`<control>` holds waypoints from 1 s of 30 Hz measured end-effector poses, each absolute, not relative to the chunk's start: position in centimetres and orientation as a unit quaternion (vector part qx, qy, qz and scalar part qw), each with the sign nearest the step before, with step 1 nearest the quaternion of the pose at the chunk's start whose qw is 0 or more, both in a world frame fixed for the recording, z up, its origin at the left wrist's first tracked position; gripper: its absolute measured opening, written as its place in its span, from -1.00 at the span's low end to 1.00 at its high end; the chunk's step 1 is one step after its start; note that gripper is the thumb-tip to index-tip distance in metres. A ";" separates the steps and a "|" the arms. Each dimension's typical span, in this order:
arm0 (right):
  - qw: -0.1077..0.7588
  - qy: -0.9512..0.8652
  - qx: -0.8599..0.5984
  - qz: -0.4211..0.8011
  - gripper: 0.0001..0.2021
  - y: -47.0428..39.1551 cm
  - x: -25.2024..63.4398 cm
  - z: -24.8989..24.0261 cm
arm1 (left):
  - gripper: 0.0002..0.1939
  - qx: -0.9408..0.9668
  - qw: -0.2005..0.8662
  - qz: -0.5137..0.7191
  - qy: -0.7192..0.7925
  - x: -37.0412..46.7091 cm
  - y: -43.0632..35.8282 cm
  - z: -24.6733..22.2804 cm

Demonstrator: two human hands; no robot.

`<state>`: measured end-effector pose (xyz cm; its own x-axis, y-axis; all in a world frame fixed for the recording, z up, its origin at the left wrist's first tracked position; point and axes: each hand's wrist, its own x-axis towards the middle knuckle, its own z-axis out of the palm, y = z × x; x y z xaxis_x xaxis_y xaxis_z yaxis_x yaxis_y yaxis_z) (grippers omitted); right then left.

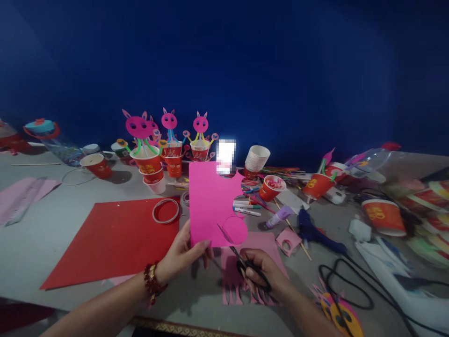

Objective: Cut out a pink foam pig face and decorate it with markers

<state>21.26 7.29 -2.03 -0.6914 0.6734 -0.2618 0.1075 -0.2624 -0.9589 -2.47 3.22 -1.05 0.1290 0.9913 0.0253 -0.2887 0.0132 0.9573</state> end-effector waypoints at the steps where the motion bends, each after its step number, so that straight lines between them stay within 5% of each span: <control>1: 0.198 -0.574 -0.342 0.718 -0.37 7.3 21.3 -2.1 | -0.65 0.456 0.598 0.534 0.385 -2.5 3.2 -1.1; 30: 0.223 -0.593 -0.341 0.694 -0.39 7.2 20.9 -2.1 | -0.63 0.445 0.608 0.544 0.370 -2.3 3.2 -1.6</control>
<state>20.87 7.15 -2.13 -0.6674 0.7147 -0.2090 0.0949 -0.1968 -0.9758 -2.27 3.17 -1.64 0.1351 0.9903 0.0341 -0.3323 0.0128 0.9431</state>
